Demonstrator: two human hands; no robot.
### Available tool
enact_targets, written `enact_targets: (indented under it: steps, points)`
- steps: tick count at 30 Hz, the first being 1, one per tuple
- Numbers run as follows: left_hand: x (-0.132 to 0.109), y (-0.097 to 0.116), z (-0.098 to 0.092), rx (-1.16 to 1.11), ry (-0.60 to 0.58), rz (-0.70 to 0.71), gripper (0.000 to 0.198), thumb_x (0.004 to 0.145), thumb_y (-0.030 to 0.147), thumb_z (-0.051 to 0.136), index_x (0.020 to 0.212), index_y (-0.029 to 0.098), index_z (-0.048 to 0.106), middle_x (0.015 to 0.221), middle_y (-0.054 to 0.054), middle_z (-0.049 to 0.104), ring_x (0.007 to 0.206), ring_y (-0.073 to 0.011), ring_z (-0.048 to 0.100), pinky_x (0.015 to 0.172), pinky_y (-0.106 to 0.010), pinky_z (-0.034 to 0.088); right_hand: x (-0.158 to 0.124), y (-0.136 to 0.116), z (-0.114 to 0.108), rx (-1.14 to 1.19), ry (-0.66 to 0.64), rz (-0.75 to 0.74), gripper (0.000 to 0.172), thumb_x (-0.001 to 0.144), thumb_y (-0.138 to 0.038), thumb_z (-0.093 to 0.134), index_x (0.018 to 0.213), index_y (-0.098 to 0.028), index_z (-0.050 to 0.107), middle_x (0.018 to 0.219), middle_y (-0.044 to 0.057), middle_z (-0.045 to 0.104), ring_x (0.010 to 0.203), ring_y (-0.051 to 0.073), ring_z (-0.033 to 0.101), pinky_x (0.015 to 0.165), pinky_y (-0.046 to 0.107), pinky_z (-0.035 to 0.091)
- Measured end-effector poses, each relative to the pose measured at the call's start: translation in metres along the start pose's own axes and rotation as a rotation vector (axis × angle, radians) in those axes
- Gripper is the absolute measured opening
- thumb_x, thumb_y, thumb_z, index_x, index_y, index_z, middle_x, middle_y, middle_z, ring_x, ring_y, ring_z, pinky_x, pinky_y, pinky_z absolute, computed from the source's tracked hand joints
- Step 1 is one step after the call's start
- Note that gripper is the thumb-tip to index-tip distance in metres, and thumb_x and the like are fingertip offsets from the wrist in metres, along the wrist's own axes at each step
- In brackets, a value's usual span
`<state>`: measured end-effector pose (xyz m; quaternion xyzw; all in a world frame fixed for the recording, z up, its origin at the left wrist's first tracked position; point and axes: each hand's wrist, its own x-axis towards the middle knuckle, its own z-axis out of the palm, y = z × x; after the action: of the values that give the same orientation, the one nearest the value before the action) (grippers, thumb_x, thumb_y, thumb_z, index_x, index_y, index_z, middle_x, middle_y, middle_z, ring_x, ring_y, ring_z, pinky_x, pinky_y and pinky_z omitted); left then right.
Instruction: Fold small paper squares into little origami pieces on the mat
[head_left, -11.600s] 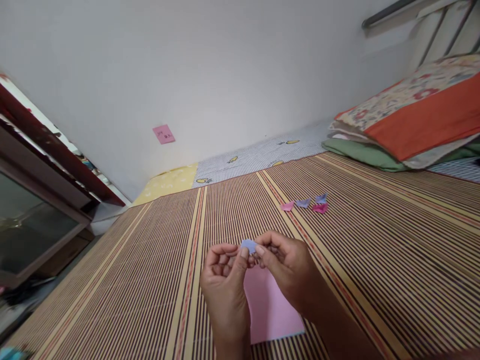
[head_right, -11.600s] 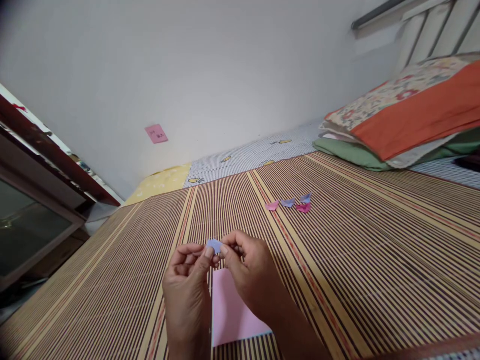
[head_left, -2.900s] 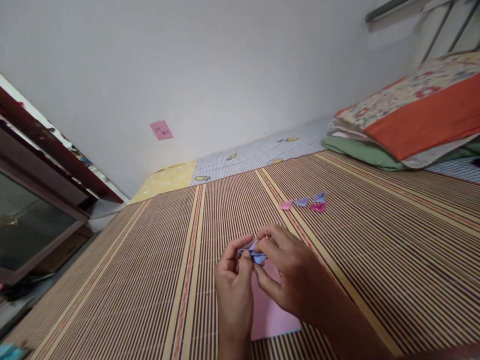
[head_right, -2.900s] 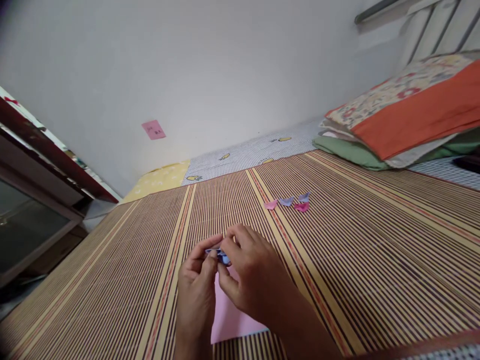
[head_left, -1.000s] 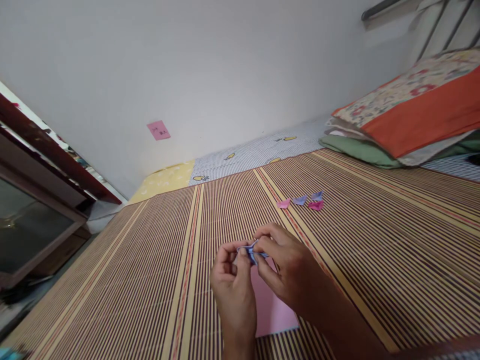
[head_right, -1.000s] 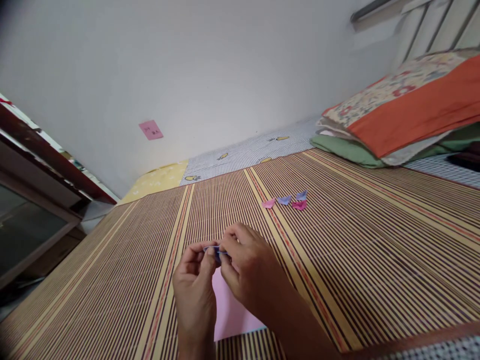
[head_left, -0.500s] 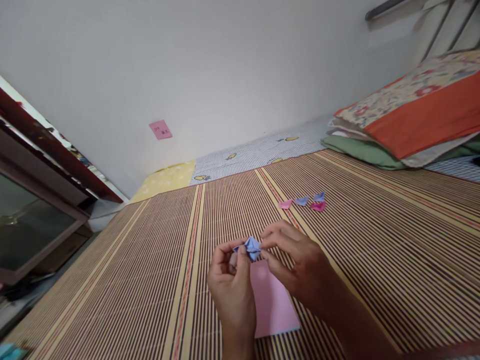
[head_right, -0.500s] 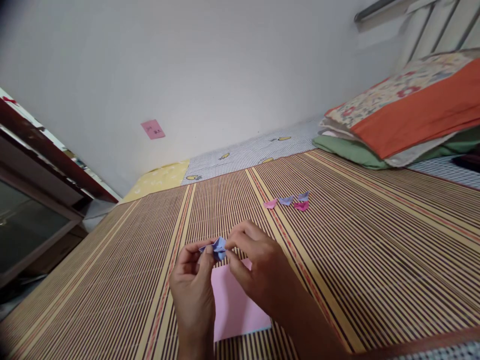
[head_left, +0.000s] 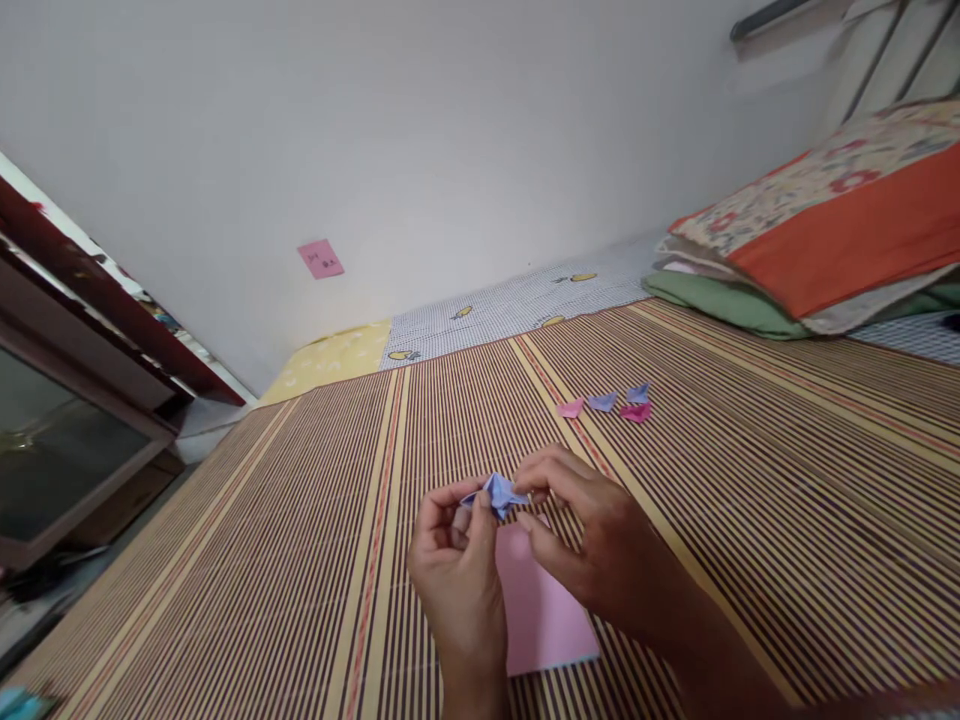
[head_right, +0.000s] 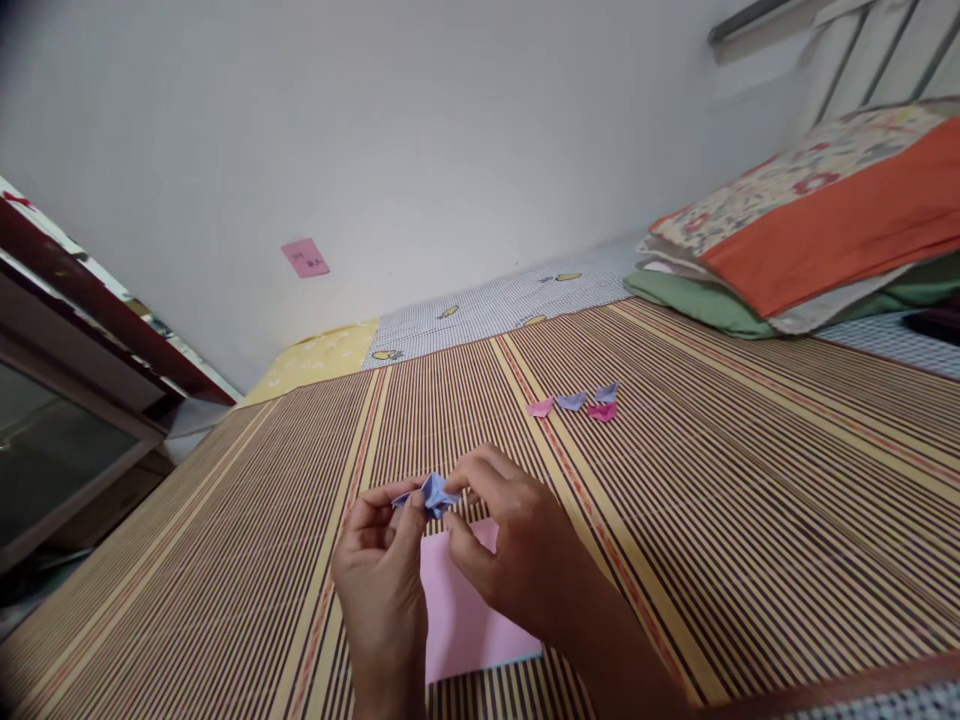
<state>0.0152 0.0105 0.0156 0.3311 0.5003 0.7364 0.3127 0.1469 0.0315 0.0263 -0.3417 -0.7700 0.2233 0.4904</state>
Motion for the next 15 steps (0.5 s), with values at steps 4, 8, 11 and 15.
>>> enact_targets:
  steps: [4, 8, 11, 15]
  points:
    - [-0.001, 0.0, -0.002, 0.046, -0.027, 0.006, 0.021, 0.075, 0.028, 0.086, 0.086, 0.017, 0.072, 0.086, -0.004, 0.075, 0.079, -0.017, 0.074, 0.071, -0.025, 0.06, 0.0, -0.002, -0.003, 0.028, -0.01, -0.013, 0.019, 0.088, -0.008, 0.054, 0.101, -0.021, 0.061, 0.103, 0.006, 0.064, 0.098, 0.023, 0.063, 0.085, 0.039, 0.051]
    - [-0.002, -0.003, -0.003, 0.15, -0.096, 0.033, 0.017, 0.079, 0.027, 0.083, 0.088, 0.018, 0.072, 0.085, -0.004, 0.074, 0.08, -0.0165, 0.071, 0.072, -0.025, 0.057, 0.002, -0.003, -0.006, 0.059, 0.091, -0.005, 0.012, 0.094, -0.015, 0.053, 0.097, -0.021, 0.063, 0.098, 0.005, 0.065, 0.095, 0.022, 0.063, 0.083, 0.037, 0.05]
    - [-0.003, -0.005, -0.001, 0.165, -0.137, 0.003, 0.019, 0.08, 0.029, 0.081, 0.09, 0.017, 0.07, 0.085, -0.004, 0.073, 0.078, -0.017, 0.07, 0.07, -0.026, 0.056, 0.004, -0.001, -0.009, 0.065, 0.132, 0.077, 0.01, 0.094, -0.018, 0.053, 0.092, -0.021, 0.063, 0.089, 0.003, 0.066, 0.083, 0.02, 0.062, 0.074, 0.035, 0.049]
    - [-0.003, -0.004, 0.0, 0.169, -0.111, -0.048, 0.024, 0.082, 0.031, 0.079, 0.098, 0.019, 0.067, 0.094, -0.005, 0.073, 0.078, -0.0159, 0.07, 0.07, -0.025, 0.056, 0.005, 0.003, -0.011, 0.082, 0.048, 0.217, 0.009, 0.092, -0.019, 0.056, 0.092, -0.021, 0.065, 0.088, 0.002, 0.069, 0.081, 0.02, 0.064, 0.073, 0.035, 0.05]
